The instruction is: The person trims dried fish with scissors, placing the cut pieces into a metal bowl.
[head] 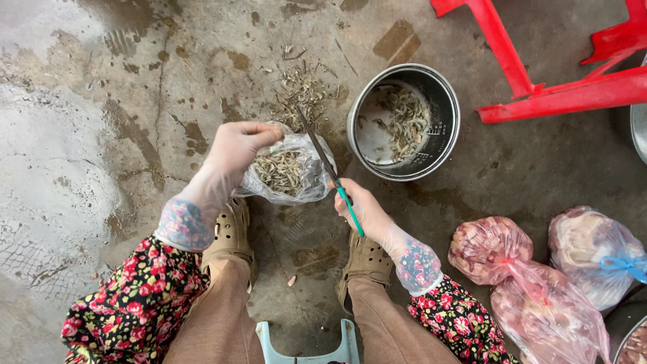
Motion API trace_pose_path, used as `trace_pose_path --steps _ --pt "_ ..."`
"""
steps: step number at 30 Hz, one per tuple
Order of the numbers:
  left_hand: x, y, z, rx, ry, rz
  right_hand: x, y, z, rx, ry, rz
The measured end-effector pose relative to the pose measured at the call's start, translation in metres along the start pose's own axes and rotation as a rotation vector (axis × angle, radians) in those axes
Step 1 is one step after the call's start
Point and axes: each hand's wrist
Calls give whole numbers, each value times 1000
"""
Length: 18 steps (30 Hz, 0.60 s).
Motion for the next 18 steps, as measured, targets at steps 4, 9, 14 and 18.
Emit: trace_pose_path --steps 4,9,14,18 --pt "-7 -11 -12 -4 190 -46 -4 2 8 58 187 263" --pt "-2 -15 -9 26 -84 23 -22 2 12 55 537 15" --pt "15 -8 -9 24 -336 -34 -38 1 19 85 542 -14" --pt "23 -7 -7 38 -467 -28 -42 2 21 136 523 81"
Point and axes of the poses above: each hand's wrist, its own y-axis away from the middle knuckle, its own z-axis out of the palm, x = y × z, and after that the axes turned 12 degrees about -y, right-handed
